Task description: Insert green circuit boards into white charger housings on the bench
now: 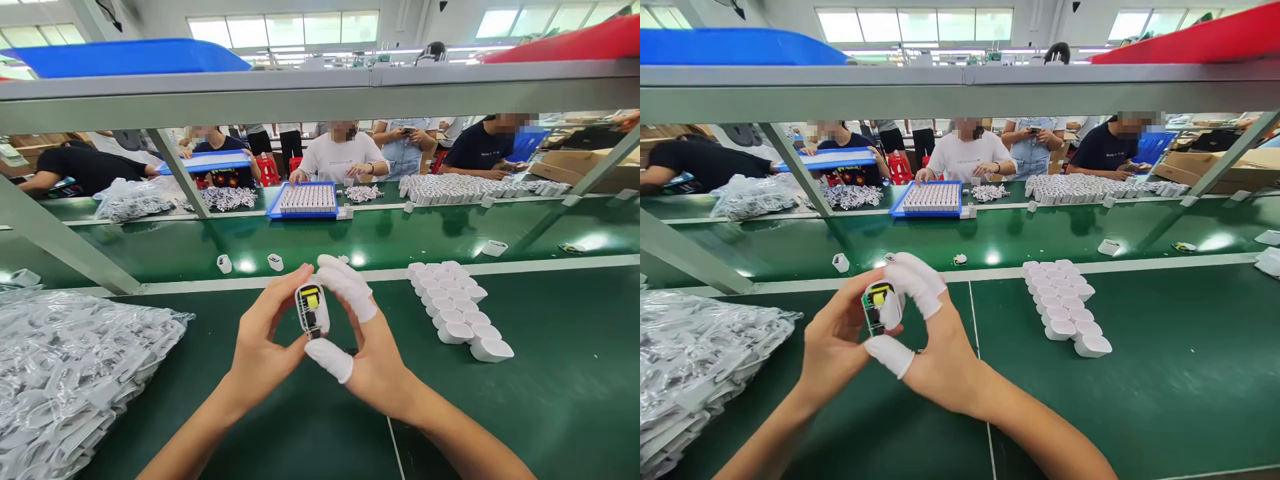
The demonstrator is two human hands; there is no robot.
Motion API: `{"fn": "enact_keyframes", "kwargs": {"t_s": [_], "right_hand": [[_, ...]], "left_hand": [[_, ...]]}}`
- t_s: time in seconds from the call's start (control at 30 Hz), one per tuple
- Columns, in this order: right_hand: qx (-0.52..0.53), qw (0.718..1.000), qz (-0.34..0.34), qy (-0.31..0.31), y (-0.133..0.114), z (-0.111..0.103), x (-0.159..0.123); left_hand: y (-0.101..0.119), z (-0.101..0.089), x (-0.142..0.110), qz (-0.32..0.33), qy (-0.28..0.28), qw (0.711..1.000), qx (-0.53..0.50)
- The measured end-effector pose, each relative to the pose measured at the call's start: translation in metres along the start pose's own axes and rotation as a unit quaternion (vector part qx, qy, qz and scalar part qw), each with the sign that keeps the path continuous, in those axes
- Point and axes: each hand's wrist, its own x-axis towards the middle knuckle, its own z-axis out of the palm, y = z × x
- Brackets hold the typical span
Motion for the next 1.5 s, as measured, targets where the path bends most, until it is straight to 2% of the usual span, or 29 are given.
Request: {"fn": "enact_keyframes", "kwargs": {"t_s": [0.03,0.1,0.17,0.23,0.37,0.53,0.63,0.7,0.8,0.87,1.1,1.27,1.4,1.5], "right_hand": [[0.059,0.996,0.063,-0.012,0.002,0.001,0.001],[0.184,0.967,0.170,-0.044,0.004,0.003,0.002],[0.257,0.937,0.226,-0.062,0.004,0.003,0.002],[0.277,0.929,0.241,-0.056,0.004,0.003,0.002],[0.266,0.930,0.250,-0.034,0.006,0.004,0.003],[0.248,0.933,0.256,-0.038,0.013,0.005,0.005],[0.120,0.972,0.199,-0.019,0.019,0.004,0.001],[-0.027,0.995,0.092,0.018,0.022,0.005,-0.003],[-0.155,0.984,-0.077,0.043,0.025,0.009,-0.009],[-0.171,0.975,-0.133,0.054,0.026,0.012,-0.010],[-0.146,0.976,-0.160,0.026,0.036,0.013,-0.006],[-0.129,0.982,-0.136,0.008,0.041,0.010,-0.003],[-0.158,0.969,-0.189,-0.016,0.046,0.007,-0.002],[-0.170,0.962,-0.215,0.005,0.051,0.008,-0.003]], "left_hand": [[-0.003,0.001,0.001,0.008,0.005,1.000,0.013],[-0.006,0.001,0.003,0.052,0.013,0.997,0.053],[-0.006,0.002,0.005,0.110,0.021,0.989,0.094],[-0.006,0.003,0.007,0.154,0.028,0.980,0.124],[-0.007,0.006,0.005,0.199,0.033,0.965,0.168],[-0.011,0.011,0.000,0.202,0.060,0.957,0.198],[-0.016,0.012,-0.001,0.163,0.090,0.966,0.182],[-0.020,0.014,-0.002,0.125,0.123,0.972,0.159],[-0.021,0.020,-0.005,0.093,0.146,0.975,0.136],[-0.020,0.024,-0.008,0.094,0.148,0.974,0.145],[-0.019,0.029,-0.009,0.098,0.134,0.970,0.178],[-0.022,0.030,-0.009,0.104,0.136,0.971,0.169],[-0.022,0.032,-0.009,0.101,0.134,0.971,0.170],[-0.025,0.033,-0.009,0.106,0.142,0.969,0.172]]}}
